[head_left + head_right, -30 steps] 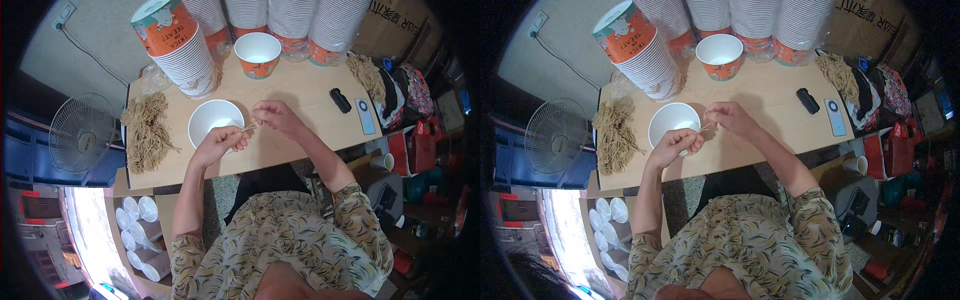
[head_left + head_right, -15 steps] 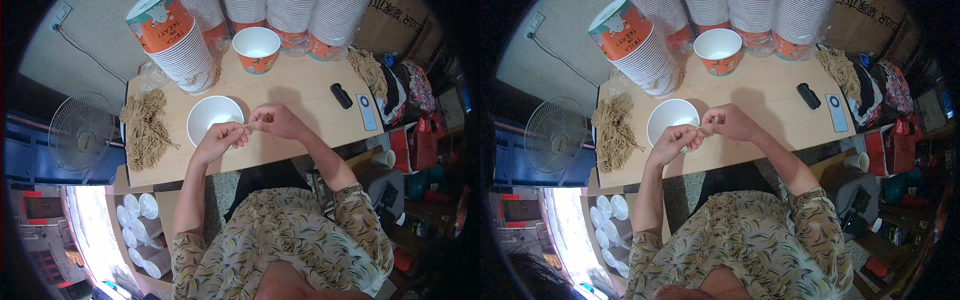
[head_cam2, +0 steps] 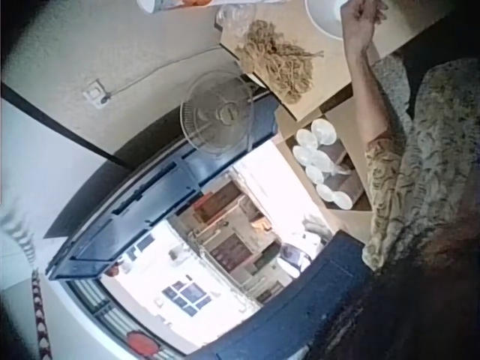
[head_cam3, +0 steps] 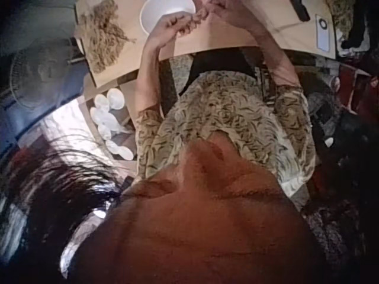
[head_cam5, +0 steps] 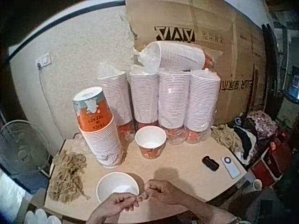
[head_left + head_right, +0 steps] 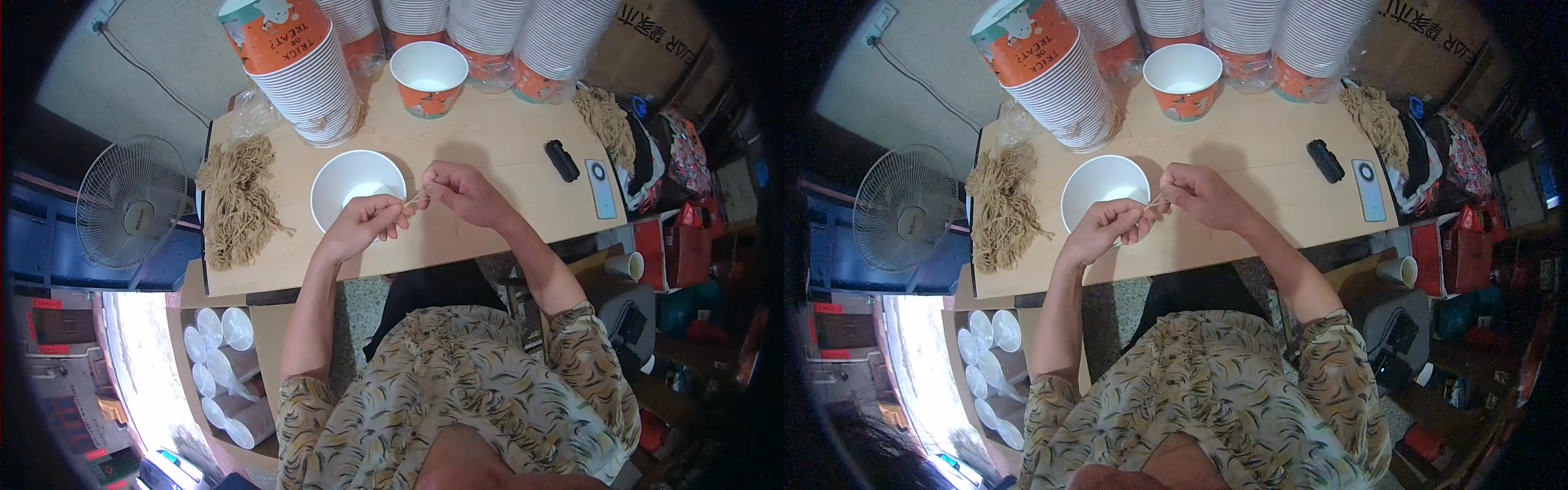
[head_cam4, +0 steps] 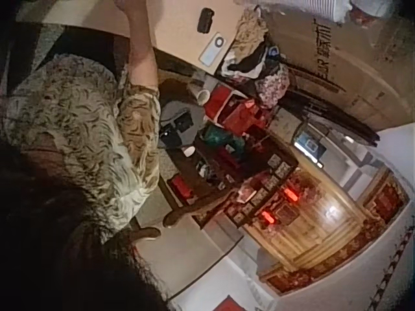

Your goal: Assembling paper buckets by attaching and tying string handles.

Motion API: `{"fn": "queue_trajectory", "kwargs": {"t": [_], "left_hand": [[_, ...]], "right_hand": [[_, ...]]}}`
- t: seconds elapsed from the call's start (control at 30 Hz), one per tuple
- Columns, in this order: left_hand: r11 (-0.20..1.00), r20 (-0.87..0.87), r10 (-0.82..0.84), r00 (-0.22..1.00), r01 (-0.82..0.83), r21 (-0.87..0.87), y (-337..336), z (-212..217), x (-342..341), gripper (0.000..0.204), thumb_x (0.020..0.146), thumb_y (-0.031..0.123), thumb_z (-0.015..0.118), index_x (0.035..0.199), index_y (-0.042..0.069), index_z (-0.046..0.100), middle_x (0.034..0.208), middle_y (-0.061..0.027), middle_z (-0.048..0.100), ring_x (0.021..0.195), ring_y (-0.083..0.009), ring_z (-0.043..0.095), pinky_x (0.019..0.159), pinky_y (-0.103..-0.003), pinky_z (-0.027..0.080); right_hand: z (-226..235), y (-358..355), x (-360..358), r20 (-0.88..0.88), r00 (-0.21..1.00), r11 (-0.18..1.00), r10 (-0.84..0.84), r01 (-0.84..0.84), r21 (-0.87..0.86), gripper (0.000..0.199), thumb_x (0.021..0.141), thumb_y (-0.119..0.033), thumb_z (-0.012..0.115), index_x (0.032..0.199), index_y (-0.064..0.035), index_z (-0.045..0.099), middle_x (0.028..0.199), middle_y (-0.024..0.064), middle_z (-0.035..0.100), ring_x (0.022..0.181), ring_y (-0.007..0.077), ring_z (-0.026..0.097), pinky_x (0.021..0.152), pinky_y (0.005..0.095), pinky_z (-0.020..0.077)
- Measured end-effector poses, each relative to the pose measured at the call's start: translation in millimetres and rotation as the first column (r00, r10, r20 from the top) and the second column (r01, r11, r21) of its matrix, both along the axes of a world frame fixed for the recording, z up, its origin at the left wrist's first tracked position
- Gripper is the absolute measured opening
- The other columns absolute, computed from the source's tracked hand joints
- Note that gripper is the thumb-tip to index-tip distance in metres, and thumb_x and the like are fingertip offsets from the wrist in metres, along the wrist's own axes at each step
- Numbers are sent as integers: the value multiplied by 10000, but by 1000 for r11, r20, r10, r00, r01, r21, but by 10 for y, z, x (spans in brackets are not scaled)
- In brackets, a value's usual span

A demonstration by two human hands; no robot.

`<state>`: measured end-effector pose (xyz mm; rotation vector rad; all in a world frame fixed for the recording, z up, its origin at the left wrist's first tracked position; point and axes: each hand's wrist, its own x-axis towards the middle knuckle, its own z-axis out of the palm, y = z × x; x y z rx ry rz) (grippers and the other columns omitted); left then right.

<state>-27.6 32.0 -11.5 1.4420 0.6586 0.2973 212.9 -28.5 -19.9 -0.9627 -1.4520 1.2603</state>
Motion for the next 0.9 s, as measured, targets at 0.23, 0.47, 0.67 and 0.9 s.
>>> {"fn": "queue_trajectory", "kwargs": {"t": [0.23,0.47,0.67,0.9], "left_hand": [[998,58,67,996,-66,-15,-22,-39,16,209,1025,197,598,1109,28,687,869,-10,694,737,-60,605,668,-216,496],[992,92,102,990,-108,61,-99,-49,48,173,1003,152,631,1101,17,679,884,-17,709,768,-69,645,686,-227,521],[930,130,274,953,-297,217,-272,-157,104,135,970,80,664,1067,-11,688,871,-25,709,743,-66,643,660,-211,512],[869,225,431,874,-469,155,-342,-173,146,175,916,20,712,1082,-26,682,870,-19,712,738,-44,638,649,-200,526]], "right_hand": [[24,-6,-78,41,999,998,-35,38,-60,134,1016,-155,578,986,-30,614,782,-6,583,697,62,573,630,225,452],[21,-18,-160,-259,952,932,-161,60,-357,113,945,-128,661,937,-15,654,711,4,596,576,39,493,490,201,357],[-99,-56,-274,-306,935,893,-177,22,-450,104,926,-131,680,966,-42,645,700,-4,552,515,26,405,435,186,283],[-79,-82,-301,-190,951,880,-245,136,-456,85,906,-144,708,897,-67,673,628,-58,488,486,18,366,422,207,242]]}}
